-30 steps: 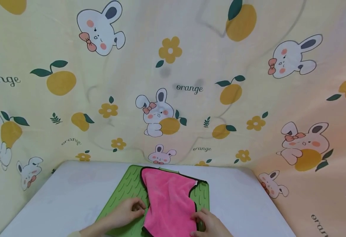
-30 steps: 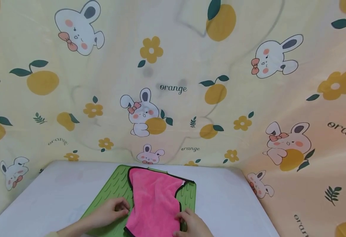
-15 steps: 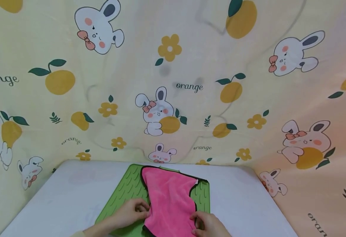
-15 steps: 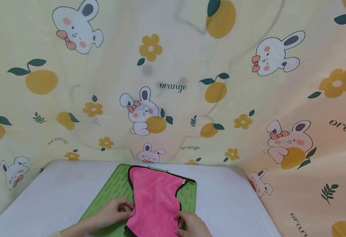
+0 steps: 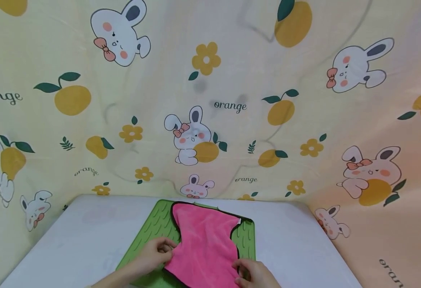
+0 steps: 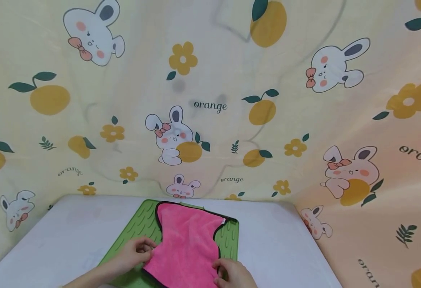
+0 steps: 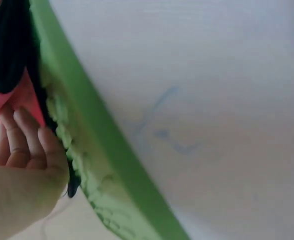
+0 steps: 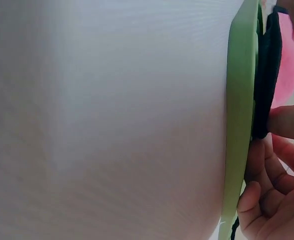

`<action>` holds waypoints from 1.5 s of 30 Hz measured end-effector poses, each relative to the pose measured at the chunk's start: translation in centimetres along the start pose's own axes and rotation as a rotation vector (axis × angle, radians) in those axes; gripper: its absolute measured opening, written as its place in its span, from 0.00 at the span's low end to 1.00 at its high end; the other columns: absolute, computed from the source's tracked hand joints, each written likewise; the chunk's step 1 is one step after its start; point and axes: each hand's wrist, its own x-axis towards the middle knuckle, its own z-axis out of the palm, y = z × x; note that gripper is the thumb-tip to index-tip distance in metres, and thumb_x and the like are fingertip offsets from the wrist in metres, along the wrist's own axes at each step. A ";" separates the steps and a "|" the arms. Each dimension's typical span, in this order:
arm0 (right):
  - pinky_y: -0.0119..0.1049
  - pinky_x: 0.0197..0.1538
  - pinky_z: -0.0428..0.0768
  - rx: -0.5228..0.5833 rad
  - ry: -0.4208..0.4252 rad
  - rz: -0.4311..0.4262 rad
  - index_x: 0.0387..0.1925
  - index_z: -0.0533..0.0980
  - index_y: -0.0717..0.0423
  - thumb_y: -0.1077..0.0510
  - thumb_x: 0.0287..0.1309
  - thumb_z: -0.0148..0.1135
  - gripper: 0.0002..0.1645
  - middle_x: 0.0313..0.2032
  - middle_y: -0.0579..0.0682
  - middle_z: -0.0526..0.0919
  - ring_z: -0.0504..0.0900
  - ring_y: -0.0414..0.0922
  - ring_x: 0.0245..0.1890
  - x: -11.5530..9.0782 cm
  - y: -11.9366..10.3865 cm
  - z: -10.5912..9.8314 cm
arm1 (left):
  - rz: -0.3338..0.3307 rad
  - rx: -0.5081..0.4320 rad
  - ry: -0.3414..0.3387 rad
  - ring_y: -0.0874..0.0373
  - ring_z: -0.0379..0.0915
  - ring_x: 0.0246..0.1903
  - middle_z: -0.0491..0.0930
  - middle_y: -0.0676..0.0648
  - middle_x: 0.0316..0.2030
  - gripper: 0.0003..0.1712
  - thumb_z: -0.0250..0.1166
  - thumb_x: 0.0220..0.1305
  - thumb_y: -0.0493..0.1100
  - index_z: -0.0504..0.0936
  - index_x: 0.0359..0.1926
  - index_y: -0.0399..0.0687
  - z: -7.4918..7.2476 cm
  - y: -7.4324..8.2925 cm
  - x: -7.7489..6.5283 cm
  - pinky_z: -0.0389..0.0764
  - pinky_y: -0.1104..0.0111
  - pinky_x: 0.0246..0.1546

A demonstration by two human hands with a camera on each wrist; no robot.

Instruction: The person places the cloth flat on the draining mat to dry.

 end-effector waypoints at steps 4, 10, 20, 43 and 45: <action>0.29 0.29 0.73 0.009 0.010 -0.018 0.45 0.81 0.59 0.61 0.62 0.72 0.12 0.27 0.32 0.74 0.71 0.29 0.24 -0.3 0.2 0.0 | 0.021 0.019 0.040 0.58 0.73 0.30 0.80 0.48 0.33 0.14 0.64 0.63 0.34 0.82 0.50 0.35 -0.7 1.4 -0.8 0.77 0.69 0.27; 0.30 0.29 0.74 0.074 -0.019 0.006 0.47 0.82 0.60 0.60 0.65 0.70 0.12 0.28 0.34 0.76 0.72 0.31 0.25 -0.4 0.2 0.0 | 0.217 0.194 0.068 0.65 0.76 0.33 0.83 0.52 0.33 0.10 0.67 0.63 0.34 0.84 0.45 0.42 -1.2 2.8 -2.0 0.78 0.71 0.32; 0.31 0.32 0.74 0.008 -0.043 0.021 0.46 0.83 0.59 0.58 0.64 0.71 0.12 0.31 0.36 0.75 0.71 0.30 0.28 -0.2 0.4 0.0 | 0.196 0.199 -0.123 0.66 0.76 0.33 0.81 0.55 0.33 0.05 0.66 0.70 0.38 0.85 0.44 0.43 -0.5 0.9 -1.9 0.79 0.71 0.32; 0.31 0.34 0.74 -0.035 -0.073 0.035 0.47 0.83 0.60 0.57 0.64 0.71 0.14 0.33 0.37 0.75 0.71 0.30 0.30 0.1 0.7 -0.1 | 0.022 0.015 -0.050 0.56 0.78 0.35 0.82 0.47 0.42 0.12 0.61 0.76 0.41 0.80 0.51 0.36 -0.9 -0.4 -3.0 0.80 0.68 0.31; 0.31 0.34 0.74 -0.037 -0.073 0.030 0.47 0.83 0.60 0.57 0.64 0.71 0.14 0.33 0.37 0.75 0.71 0.30 0.30 0.1 0.7 -0.1 | -0.010 -0.006 -0.041 0.56 0.76 0.32 0.82 0.48 0.40 0.12 0.61 0.75 0.40 0.80 0.51 0.35 -1.1 -0.6 -3.4 0.77 0.68 0.26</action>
